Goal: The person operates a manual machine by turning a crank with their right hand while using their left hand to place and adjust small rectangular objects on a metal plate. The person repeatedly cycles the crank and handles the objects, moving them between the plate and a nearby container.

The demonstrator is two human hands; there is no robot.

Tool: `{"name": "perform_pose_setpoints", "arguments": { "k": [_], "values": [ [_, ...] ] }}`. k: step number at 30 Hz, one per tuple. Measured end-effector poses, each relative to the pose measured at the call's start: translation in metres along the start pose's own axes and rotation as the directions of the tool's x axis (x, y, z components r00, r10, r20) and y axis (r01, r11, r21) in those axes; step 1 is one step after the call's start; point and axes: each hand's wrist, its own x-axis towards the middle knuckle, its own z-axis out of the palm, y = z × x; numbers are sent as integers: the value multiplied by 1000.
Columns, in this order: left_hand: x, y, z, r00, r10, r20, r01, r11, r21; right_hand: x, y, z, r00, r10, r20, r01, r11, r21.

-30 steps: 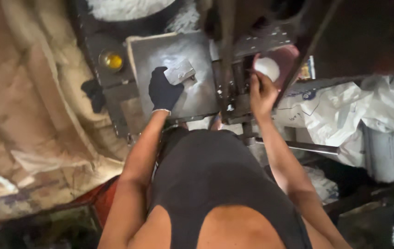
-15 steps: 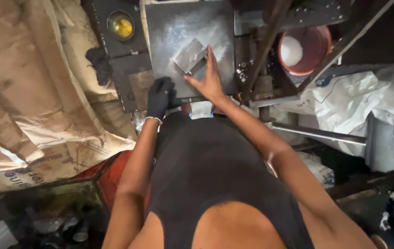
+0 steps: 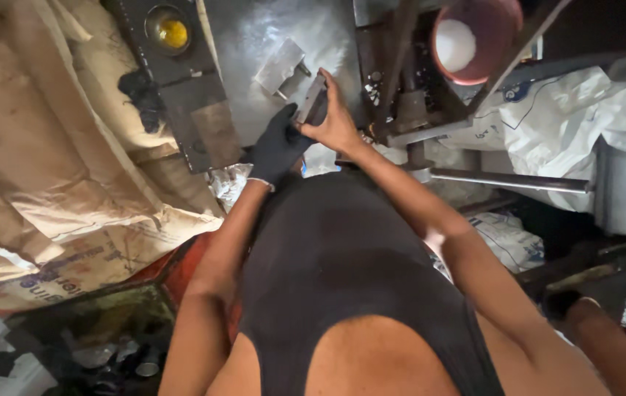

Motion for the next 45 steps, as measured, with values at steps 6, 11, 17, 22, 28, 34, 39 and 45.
{"name": "perform_pose_setpoints", "arguments": {
  "k": [6, 11, 17, 22, 28, 34, 39, 45],
  "values": [
    [36, 49, 44, 963, -5, -270, 36, 993, 109, -42, -41, -81, 996, 85, 21, -87, 953, 290],
    [95, 65, 66, 974, -74, -216, 36, 984, -174, -52, -24, -151, 895, -180, -409, 126, 980, -157],
    [169, 64, 85, 935, 274, -224, -247, 959, 141, -29, 16, -169, 847, -114, -519, -81, 937, -339],
    [224, 42, 99, 860, 510, 0, -485, 819, 305, -34, 21, -165, 862, -54, -504, -120, 944, -307],
    [254, 37, 105, 891, 441, 106, -453, 857, 245, -30, 16, -167, 871, -16, -491, -163, 933, -320],
    [225, 17, -20, 875, 391, 287, -430, 898, 87, -34, 14, -164, 876, -109, -469, -114, 900, -420],
    [129, 11, -63, 953, 33, 300, 46, 967, -251, -26, 16, -162, 885, -61, -462, -151, 900, -408],
    [76, 6, -47, 915, 402, 40, -394, 910, -131, -26, 21, -160, 894, -13, -447, -224, 852, -473]
  ]
}}
